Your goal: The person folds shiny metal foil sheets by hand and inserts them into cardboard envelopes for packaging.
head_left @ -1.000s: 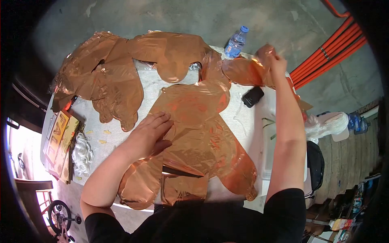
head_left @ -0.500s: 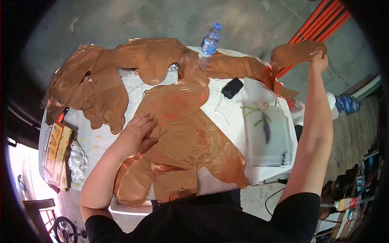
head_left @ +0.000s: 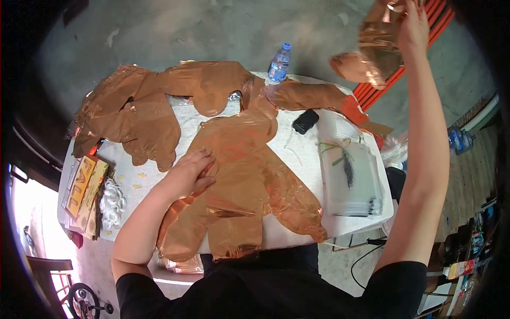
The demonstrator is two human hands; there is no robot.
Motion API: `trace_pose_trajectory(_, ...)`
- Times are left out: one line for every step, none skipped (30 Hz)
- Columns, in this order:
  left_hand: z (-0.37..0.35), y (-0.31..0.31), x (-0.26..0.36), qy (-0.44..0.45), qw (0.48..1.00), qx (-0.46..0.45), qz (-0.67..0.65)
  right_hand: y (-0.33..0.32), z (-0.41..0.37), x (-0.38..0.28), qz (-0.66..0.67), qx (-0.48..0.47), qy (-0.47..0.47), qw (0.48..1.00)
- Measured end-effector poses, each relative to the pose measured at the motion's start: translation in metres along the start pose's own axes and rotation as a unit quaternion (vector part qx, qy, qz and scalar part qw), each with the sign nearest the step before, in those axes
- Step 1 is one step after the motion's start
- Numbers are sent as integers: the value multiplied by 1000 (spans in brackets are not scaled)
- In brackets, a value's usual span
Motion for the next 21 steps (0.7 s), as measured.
trace_pose_trajectory(1, 1, -2, -2, 1000, 3, 2, 21, -10, 1, 15, -18, 36, 999)
trace_pose_trajectory(1, 2, -3, 4, 1000, 5, -2, 43, -26, -1, 30, -36, 74, 996)
trace_pose_trajectory(0, 3, -5, 8, 1000, 8, -5, 66, -49, -1, 24, -27, 155, 987)
trace_pose_trajectory(-1, 3, -7, 0, 1000, 11, 0, 93, -77, -14, 21, -77, 193, 978)
trace_pose_trajectory(-1, 4, -6, 4, 1000, 7, -1, 110, -86, 3, 108, -199, 168, 959)
trace_pose_trajectory(0, 4, -6, 11, 1000, 5, -1, 114, -92, 37, 129, -315, 190, 921)
trace_pose_trajectory(1, 5, -8, 20, 1000, 7, 1, 118, -105, 51, 108, -306, 228, 918)
trace_pose_trajectory(1, 5, -10, 18, 1000, 10, 3, 121, -116, 55, 85, -295, 265, 914)
trace_pose_trajectory(2, 6, -11, 19, 1000, 9, 9, 125, -122, 48, 88, -297, 264, 914)
trace_pose_trajectory(1, 5, -9, 20, 1000, 8, 15, 130, -131, 43, 49, -308, 278, 908)
trace_pose_trajectory(2, 3, -7, 16, 1000, 11, 15, 135, -137, 42, 12, -319, 293, 901)
trace_pose_trajectory(4, -1, 0, 2, 1000, -3, -18, 128, -129, 51, 15, -322, 293, 900)
trace_pose_trajectory(3, -3, 2, -10, 998, -17, -52, 107, -117, 74, -40, -350, 309, 883)
trace_pose_trajectory(2, -1, -2, -13, 998, -14, -53, 93, -109, 88, -96, -377, 321, 863)
trace_pose_trajectory(2, -2, 0, 14, 999, 4, -45, 92, -108, 84, -96, -380, 321, 862)
trace_pose_trajectory(2, -4, 3, 41, 998, 23, -37, 83, -102, 79, -182, -345, 274, 879)
trace_pose_trajectory(-1, -2, 1, 17, 999, 21, -34, 76, -96, 72, -266, -306, 224, 886)
trace_pose_trajectory(-1, 1, -3, 15, 999, 23, -36, 65, -84, 82, -265, -310, 224, 885)
trace_pose_trajectory(0, 5, -9, 34, 999, 28, -29, 50, -56, 85, -359, -283, 72, 886)
trace_pose_trajectory(2, 6, -12, 52, 998, 33, -21, 45, -42, 80, -441, -246, -83, 859)
trace_pose_trajectory(3, 1, -9, 51, 998, 35, -23, 46, -39, 74, -440, -249, -84, 859)
Point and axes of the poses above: each hand's wrist, its own z-axis towards the middle knuckle, its own y-axis out of the palm, x = y × z, the point moved 6 cm from there along z, towards the middle knuckle, and after that the axes turned 10 degrees about -z, right-handed, at the moved point
